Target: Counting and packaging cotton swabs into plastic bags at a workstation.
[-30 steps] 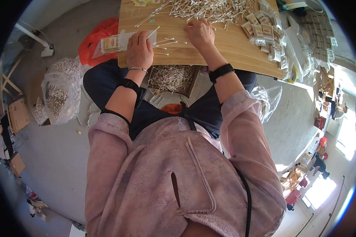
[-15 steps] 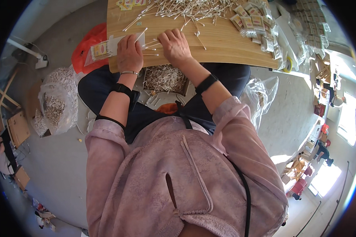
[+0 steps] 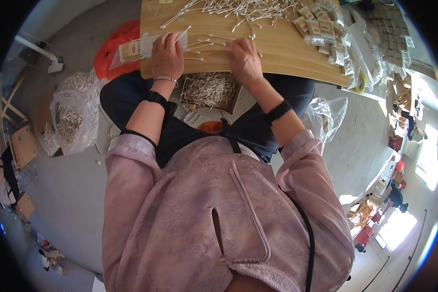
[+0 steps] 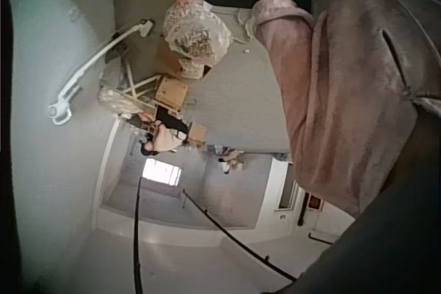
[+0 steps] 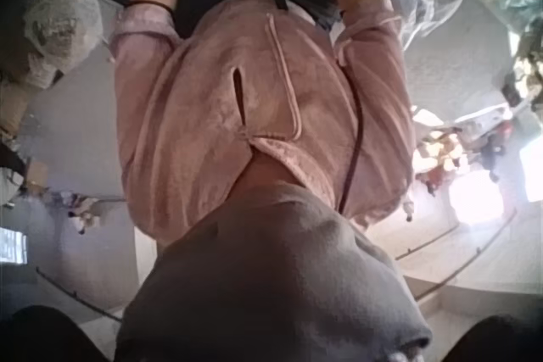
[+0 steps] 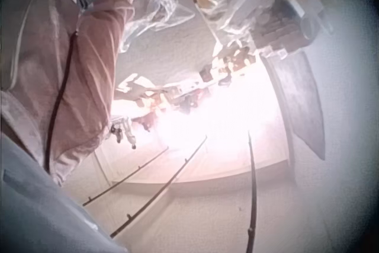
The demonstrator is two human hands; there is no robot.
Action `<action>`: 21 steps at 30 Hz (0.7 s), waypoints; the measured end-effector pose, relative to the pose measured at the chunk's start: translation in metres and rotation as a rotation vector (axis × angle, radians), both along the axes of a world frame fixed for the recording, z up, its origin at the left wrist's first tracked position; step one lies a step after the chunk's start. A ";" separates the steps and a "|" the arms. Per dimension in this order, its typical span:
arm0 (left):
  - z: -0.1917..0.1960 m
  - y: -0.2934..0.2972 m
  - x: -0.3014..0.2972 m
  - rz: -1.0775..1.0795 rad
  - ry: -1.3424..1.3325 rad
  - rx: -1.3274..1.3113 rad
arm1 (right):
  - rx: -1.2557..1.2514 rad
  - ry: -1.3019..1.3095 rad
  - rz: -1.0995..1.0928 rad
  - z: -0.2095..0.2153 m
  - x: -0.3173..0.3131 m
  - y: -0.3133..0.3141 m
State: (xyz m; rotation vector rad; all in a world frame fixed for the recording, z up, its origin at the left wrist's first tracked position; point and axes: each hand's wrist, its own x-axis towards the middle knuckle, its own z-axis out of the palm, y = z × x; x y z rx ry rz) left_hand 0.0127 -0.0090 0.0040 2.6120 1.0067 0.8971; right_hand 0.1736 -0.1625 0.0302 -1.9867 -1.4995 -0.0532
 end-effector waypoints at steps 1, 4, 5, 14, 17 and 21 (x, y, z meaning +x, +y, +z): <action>0.000 0.001 0.003 -0.005 -0.004 0.010 | 0.016 -0.019 -0.073 -0.004 0.005 0.007; -0.003 0.004 0.006 -0.012 -0.013 0.021 | -0.058 -0.030 -0.123 -0.015 0.022 0.025; -0.003 0.004 0.006 -0.019 -0.014 0.035 | -0.065 -0.021 -0.118 -0.018 0.023 0.029; -0.003 0.005 0.002 -0.027 0.070 0.062 | -0.057 0.037 -0.132 -0.017 0.022 0.049; -0.004 0.004 0.002 -0.019 0.054 0.037 | -0.086 0.016 -0.100 -0.009 0.011 0.050; -0.003 0.004 0.000 -0.028 0.030 0.019 | -0.079 0.067 -0.063 -0.006 -0.003 0.044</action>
